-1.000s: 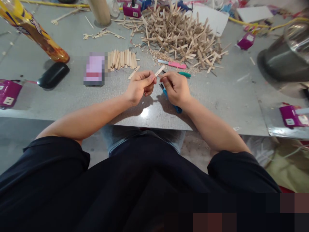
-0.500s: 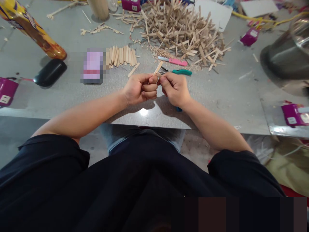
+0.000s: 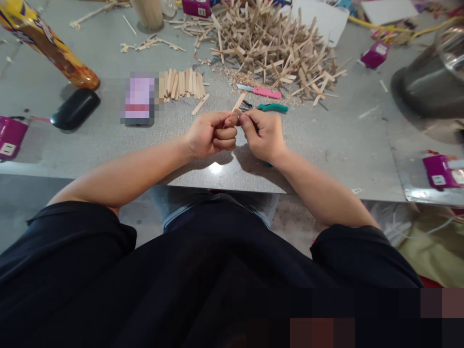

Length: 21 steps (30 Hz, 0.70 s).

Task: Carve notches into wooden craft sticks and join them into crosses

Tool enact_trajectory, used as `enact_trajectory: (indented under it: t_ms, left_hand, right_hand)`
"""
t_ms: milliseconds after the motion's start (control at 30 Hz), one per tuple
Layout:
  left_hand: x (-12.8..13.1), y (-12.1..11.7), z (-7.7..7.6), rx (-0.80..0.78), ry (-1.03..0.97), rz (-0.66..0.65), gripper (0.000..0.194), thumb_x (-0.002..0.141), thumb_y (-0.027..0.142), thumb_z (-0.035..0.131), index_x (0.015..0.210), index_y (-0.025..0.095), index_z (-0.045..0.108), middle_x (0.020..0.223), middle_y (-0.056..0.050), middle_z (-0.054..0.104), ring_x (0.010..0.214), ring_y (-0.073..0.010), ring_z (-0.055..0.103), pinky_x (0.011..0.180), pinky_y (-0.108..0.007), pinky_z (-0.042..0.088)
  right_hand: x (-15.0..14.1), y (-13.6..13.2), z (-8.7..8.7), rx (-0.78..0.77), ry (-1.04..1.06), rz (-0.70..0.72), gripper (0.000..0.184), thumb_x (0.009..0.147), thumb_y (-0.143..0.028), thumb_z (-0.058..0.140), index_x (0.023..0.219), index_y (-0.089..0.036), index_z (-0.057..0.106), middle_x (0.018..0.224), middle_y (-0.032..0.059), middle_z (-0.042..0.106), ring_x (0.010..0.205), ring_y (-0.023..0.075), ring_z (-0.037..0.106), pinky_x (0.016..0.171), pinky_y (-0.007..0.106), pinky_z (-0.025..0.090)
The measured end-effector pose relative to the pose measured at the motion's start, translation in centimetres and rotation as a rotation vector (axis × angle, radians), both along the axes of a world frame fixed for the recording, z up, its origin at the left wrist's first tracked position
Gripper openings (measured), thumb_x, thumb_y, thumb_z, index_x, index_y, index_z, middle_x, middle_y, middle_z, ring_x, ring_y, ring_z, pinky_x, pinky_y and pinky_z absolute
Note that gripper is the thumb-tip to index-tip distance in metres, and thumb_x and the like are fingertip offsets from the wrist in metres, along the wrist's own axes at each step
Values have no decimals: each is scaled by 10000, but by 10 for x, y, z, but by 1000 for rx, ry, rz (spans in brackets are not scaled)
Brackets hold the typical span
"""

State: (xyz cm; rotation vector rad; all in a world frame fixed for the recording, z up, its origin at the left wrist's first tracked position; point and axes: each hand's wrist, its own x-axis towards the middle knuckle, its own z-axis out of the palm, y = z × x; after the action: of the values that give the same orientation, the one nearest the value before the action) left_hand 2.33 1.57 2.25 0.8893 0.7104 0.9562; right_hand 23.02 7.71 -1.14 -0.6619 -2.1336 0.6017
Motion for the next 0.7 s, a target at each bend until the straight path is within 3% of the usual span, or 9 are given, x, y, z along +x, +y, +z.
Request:
enact_trajectory:
  t_ms: [200,400,600,700]
  left_hand:
    - [2,0,-3,63,101,64,526,1128,522,672,748,279,401,583,100,154,456,-84,100,484,-310,199]
    - [-1,4,-17,177,83,1,544,1001,654,807,750,291,489,574,91,208,497,-108,128,539,-345,175]
    - [-1,10,-20,337,131,31,794,826,909,950,718,262,504,602,86,304,496,-63,234,508,-278,174]
    - [-1,11,-18,362,191,93,829,797,963,955,704,234,570,574,72,363,475,-59,279,507,-250,189]
  right_hand:
    - [-1,-1,2,-12,9,-16,717,1222,-853,366,900,-302,695,755,25,625,696,228,591,762,447,609]
    - [0,-2,6,-109,27,63,751,1200,-886,431,946,-272,781,767,44,686,770,247,689,807,457,626]
    - [1,-3,15,-157,18,112,766,1170,-925,455,914,-263,745,780,50,677,771,242,671,802,444,579]
    - [2,-3,18,-144,-17,131,782,1142,-967,430,917,-272,710,771,44,649,744,239,626,773,438,550]
